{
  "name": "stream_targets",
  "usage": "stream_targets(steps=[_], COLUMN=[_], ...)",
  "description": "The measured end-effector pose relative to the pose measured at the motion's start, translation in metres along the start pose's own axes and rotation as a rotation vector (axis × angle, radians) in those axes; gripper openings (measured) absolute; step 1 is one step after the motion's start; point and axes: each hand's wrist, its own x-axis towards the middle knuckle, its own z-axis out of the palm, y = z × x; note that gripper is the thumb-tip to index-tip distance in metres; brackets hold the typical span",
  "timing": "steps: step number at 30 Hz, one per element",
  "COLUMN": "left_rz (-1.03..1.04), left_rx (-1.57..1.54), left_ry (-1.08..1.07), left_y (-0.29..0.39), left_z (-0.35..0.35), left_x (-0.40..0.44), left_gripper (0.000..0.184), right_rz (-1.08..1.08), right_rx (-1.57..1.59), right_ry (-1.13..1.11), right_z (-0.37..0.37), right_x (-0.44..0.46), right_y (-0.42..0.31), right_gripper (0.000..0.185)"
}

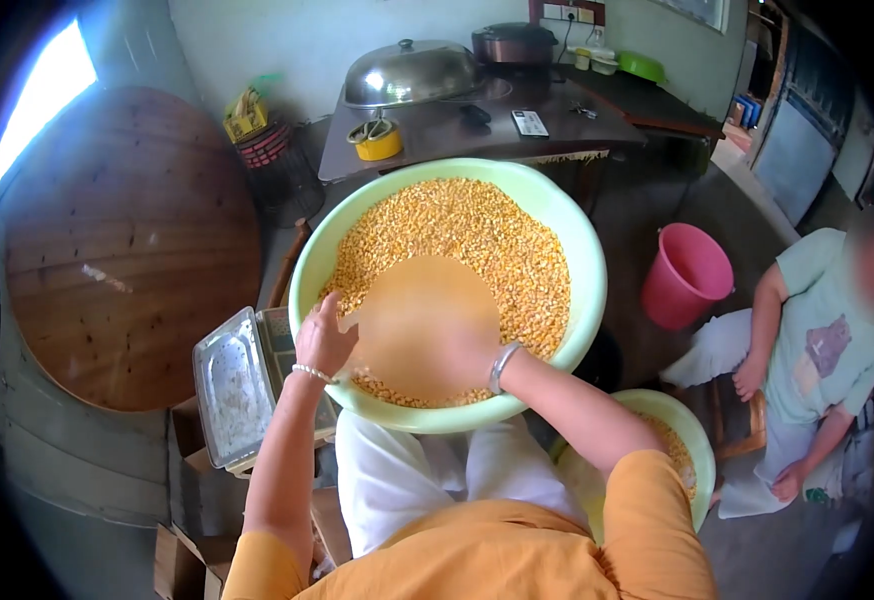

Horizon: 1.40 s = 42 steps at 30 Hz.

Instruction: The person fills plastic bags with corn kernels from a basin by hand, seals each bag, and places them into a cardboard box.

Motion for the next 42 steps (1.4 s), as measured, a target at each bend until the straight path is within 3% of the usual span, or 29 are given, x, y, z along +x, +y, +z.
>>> stream_targets(steps=[1, 2, 5, 8, 9, 13, 14, 18, 22, 23, 26, 28, 30, 32, 38, 41, 42], left_rz=[0.269, 0.384, 0.662, 0.555, 0.451, 0.219, 0.237, 0.365, 0.486, 0.519, 0.515, 0.446, 0.29, 0.292, 0.329, 0.38, 0.29], left_rx=[-0.03, -0.064, -0.164, 0.09, 0.165, 0.399, 0.43, 0.431, 0.265, 0.2, 0.337, 0.294, 0.297, 0.253, 0.317, 0.232, 0.19], left_ry=[0.152, 0.279, 0.03, -0.214, -0.278, -0.604, -0.607, -0.557, -0.255, -0.169, -0.484, -0.527, -0.602, -0.519, -0.55, -0.008, 0.056], left_y=[0.01, 0.026, 0.026, 0.007, 0.005, 0.008, 0.01, 0.013, 0.008, 0.007, 0.008, 0.011, 0.016, 0.006, 0.005, 0.006, 0.008], left_z=[-0.01, -0.017, -0.001, 0.028, 0.029, 0.032, 0.033, 0.038, 0.048, 0.049, 0.05, 0.047, 0.043, 0.058, 0.056, 0.024, 0.013], left_x=[-0.002, -0.006, -0.013, -0.006, -0.005, 0.001, 0.001, -0.008, -0.019, -0.022, -0.016, -0.017, -0.019, -0.021, -0.011, -0.013, -0.012], left_gripper=[0.055, 0.038, 0.013, 0.016, 0.043, 0.094, 0.092, 0.082, 0.064, 0.05, 0.039, 0.034, 0.035, 0.036, 0.035, 0.037, 0.041], right_rz=[0.02, 0.041, 0.039, 0.054, 0.123, 0.507, 0.63, 0.596, 0.546, 0.466, 0.229, 0.068, 0.137, 0.252, 0.407, 0.41, 0.388], right_rx=[0.008, 0.017, 0.095, 0.27, 0.292, 0.436, 0.489, 0.148, 0.253, 0.344, 0.351, -0.012, 0.068, 0.106, -0.165, -0.15, -0.109], right_ry=[-0.007, -0.013, 0.052, 0.339, 0.299, 0.031, -0.065, -0.072, 0.259, 0.305, 0.327, 0.213, 0.171, 0.024, -0.041, -0.098, -0.08], right_z=[0.003, 0.005, -0.011, 0.0, -0.004, -0.059, -0.074, -0.024, 0.006, 0.007, 0.006, 0.016, 0.026, 0.029, 0.05, 0.031, 0.033], right_x=[0.001, 0.002, 0.006, 0.007, 0.007, 0.021, 0.025, 0.043, 0.054, 0.053, 0.048, 0.053, 0.048, 0.048, 0.061, 0.062, 0.063], right_y=[0.0, 0.0, -0.005, -0.002, -0.003, -0.02, -0.021, 0.017, 0.026, 0.024, 0.008, 0.001, -0.013, -0.018, -0.022, -0.03, -0.03], right_gripper=[0.021, 0.021, 0.025, 0.03, 0.034, 0.051, 0.054, 0.061, 0.048, 0.045, 0.041, 0.048, 0.056, 0.059, 0.049, 0.041, 0.04])
